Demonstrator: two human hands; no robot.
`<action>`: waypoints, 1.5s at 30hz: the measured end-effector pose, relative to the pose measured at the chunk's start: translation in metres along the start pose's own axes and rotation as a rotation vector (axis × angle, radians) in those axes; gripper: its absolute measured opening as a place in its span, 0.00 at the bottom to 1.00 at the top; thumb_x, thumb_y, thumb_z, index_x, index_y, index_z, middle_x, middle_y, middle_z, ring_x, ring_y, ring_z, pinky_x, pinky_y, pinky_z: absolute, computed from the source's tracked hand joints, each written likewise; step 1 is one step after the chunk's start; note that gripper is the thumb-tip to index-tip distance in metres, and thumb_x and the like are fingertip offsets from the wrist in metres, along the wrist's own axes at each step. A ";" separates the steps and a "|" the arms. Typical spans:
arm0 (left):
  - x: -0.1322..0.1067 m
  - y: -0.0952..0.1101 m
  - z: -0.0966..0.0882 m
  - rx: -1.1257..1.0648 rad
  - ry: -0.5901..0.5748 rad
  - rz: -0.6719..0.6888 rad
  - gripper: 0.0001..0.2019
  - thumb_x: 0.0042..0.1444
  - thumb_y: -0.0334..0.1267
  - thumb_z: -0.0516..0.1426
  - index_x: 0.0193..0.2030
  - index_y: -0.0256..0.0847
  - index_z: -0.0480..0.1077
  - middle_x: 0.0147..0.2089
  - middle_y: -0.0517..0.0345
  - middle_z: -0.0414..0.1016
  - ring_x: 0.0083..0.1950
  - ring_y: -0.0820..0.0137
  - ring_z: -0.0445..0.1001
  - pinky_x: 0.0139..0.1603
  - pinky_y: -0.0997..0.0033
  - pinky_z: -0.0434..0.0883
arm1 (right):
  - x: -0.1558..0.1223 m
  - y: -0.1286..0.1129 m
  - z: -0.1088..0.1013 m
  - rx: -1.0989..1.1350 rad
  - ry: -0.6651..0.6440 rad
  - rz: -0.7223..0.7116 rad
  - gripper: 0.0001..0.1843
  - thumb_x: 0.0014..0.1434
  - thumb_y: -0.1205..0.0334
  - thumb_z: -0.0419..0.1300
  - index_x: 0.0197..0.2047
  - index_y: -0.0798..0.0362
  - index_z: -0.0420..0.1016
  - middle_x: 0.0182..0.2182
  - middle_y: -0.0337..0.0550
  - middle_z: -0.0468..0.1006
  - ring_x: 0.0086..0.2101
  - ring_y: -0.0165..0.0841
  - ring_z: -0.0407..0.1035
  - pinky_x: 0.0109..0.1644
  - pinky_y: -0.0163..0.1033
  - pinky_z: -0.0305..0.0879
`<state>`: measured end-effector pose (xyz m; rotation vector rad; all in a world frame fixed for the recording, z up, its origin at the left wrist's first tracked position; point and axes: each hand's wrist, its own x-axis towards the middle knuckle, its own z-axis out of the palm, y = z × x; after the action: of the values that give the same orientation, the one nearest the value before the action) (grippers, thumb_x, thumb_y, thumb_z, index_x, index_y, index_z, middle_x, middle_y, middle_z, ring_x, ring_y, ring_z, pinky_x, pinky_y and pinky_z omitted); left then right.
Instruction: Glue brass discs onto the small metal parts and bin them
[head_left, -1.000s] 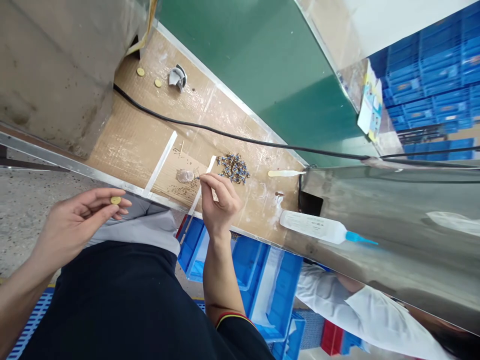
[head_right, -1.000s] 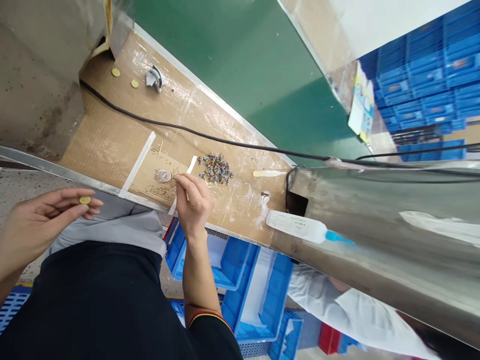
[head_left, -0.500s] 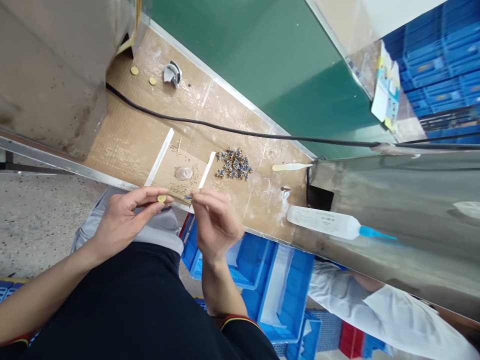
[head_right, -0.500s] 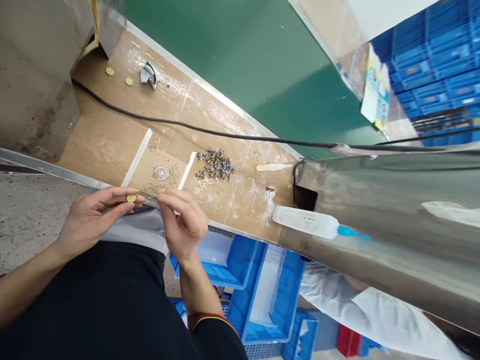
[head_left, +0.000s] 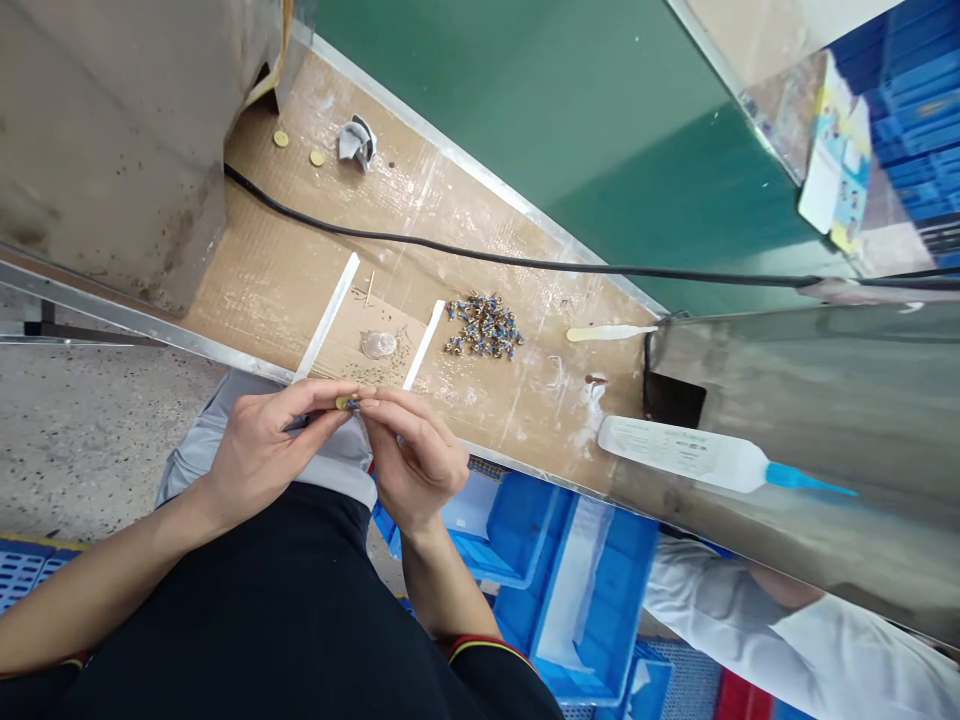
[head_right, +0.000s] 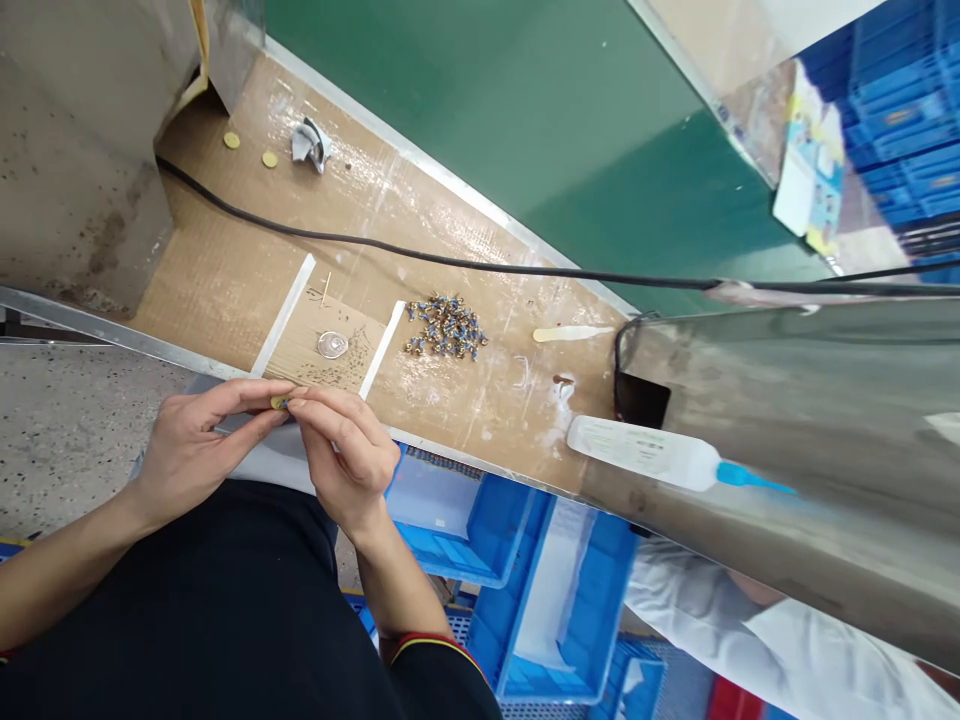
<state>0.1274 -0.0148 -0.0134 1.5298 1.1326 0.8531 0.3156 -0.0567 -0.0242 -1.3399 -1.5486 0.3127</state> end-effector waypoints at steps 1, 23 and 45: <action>0.000 0.000 0.000 0.008 0.000 0.010 0.12 0.76 0.36 0.70 0.62 0.51 0.88 0.57 0.62 0.94 0.55 0.63 0.95 0.60 0.69 0.91 | 0.000 0.000 0.000 0.005 0.000 -0.002 0.17 0.75 0.73 0.70 0.58 0.41 0.89 0.49 0.42 0.94 0.47 0.39 0.92 0.54 0.46 0.93; -0.008 0.013 0.005 0.462 0.090 0.422 0.16 0.83 0.28 0.60 0.71 0.43 0.80 0.59 0.53 0.94 0.53 0.64 0.96 0.59 0.71 0.90 | -0.016 0.006 0.002 -0.124 0.045 -0.211 0.33 0.74 0.74 0.72 0.75 0.35 0.82 0.54 0.43 0.94 0.46 0.43 0.93 0.48 0.50 0.96; -0.011 0.013 0.020 0.336 -0.009 0.028 0.17 0.77 0.36 0.65 0.67 0.56 0.85 0.60 0.64 0.93 0.55 0.60 0.95 0.41 0.74 0.89 | -0.019 0.007 -0.004 0.343 0.003 0.385 0.04 0.78 0.65 0.71 0.48 0.49 0.88 0.46 0.42 0.94 0.48 0.33 0.90 0.59 0.41 0.90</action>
<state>0.1456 -0.0316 -0.0053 1.8238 1.2986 0.6972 0.3206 -0.0714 -0.0374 -1.3511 -1.1603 0.7786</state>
